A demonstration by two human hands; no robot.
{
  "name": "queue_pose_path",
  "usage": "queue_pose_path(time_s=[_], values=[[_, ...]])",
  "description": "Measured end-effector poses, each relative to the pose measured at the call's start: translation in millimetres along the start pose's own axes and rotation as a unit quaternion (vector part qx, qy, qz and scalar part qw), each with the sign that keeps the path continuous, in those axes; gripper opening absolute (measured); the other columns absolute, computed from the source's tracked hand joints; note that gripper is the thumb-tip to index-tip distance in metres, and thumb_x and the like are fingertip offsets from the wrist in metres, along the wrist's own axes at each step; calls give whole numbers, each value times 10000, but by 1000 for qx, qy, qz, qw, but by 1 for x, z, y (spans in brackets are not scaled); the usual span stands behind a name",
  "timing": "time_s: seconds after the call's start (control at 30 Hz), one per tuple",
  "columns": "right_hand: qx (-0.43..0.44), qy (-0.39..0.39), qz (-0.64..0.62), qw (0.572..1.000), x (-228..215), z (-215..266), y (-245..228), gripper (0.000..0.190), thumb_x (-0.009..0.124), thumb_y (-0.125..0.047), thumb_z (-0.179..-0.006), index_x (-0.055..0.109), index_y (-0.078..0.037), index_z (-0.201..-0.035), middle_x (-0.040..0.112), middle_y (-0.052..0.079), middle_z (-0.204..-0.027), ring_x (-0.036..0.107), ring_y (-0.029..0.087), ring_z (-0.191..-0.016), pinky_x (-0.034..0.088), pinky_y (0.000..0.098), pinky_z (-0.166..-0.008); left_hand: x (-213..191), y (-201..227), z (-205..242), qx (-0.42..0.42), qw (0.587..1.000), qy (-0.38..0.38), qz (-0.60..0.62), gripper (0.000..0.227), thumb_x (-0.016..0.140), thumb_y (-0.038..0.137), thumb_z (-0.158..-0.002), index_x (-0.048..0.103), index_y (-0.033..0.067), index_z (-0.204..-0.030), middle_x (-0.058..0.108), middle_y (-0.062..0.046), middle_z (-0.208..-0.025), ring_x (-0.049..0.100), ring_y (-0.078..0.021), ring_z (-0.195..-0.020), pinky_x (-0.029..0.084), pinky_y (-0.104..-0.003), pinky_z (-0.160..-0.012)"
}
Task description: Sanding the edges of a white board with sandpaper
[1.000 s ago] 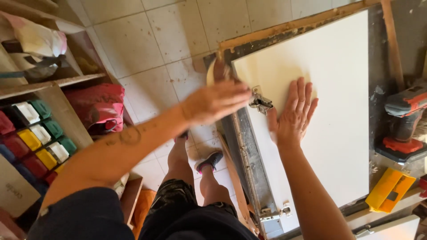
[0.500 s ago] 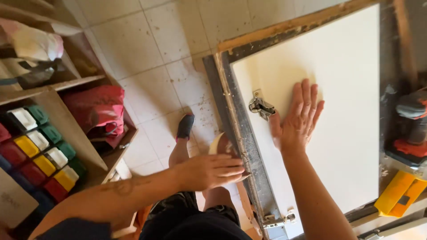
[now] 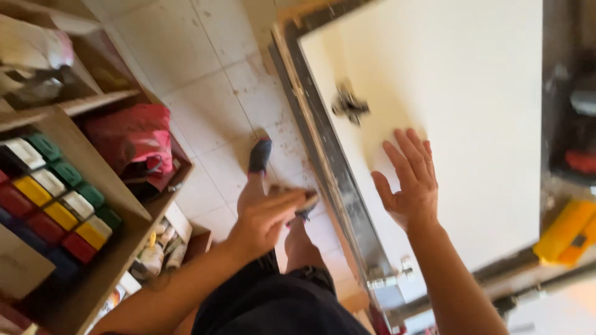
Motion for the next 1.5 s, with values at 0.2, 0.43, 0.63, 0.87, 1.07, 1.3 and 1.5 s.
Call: queue_pose_path(time_s=[0.2,0.43,0.63,0.87,1.07,1.3,1.5], values=[[98,-67,-40,992,-77,154,26,547,833,-275,-967,673,0,-1413,620,204,-1454,586,453,-1369,449,536,-1181,5,35,21,-198,979,-45,33,190,716,-19,-994,791,4,-1167,770,-222,-1222,742,-363,-1155,584,-430,-1020],[104,-42,-41,993,-56,276,-24,933,959,-570,-711,606,-63,-1410,536,164,-1532,473,435,-1457,306,581,-1253,75,39,178,-415,875,146,201,340,605,24,-1065,653,-3,-1400,676,-183,-1415,599,-212,-1327,470,-380,-1170],[96,69,181,976,-31,276,-47,1062,852,-808,-697,576,-59,-1398,510,196,-1466,526,424,-1398,447,627,-1099,135,80,265,-524,740,230,352,315,791,42,-940,743,24,-1251,794,-101,-1087,767,-176,-956,640,-317,-858],[79,76,73,991,-66,268,-37,584,753,-430,-811,585,-78,-1246,770,155,-1180,771,343,-1072,657,397,-815,106,69,285,-535,753,216,316,171,800,48,-945,740,18,-1102,749,-68,-893,730,-152,-810,620,-279,-742],[101,47,-22,994,-63,280,9,210,663,-255,-1008,728,-130,-1164,806,102,-1173,781,285,-1045,634,362,-848,109,66,219,-507,794,120,313,325,747,44,-939,647,30,-1248,733,-103,-1024,704,-192,-971,586,-365,-906],[88,36,-101,990,-93,258,52,486,457,-423,-1146,723,-65,-1338,754,130,-1280,710,359,-1173,553,448,-996,110,91,133,-299,951,17,75,245,791,124,-920,800,156,-1163,826,-75,-1007,793,-230,-1000,623,-337,-855],[20,28,55,998,-75,227,62,457,584,-253,-1103,523,-3,-1480,474,212,-1527,443,419,-1353,402,601,-1138,147,165,62,197,968,-28,-150,386,866,-100,-1009,707,11,-1343,724,-176,-1367,686,-347,-1316,577,-486,-1158]])
Point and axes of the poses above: each hand's wrist, its own z-axis away from the middle knuckle, its own x-axis out of the palm, y = z × x, the point moved 8 cm from there along -z, towards the middle knuckle
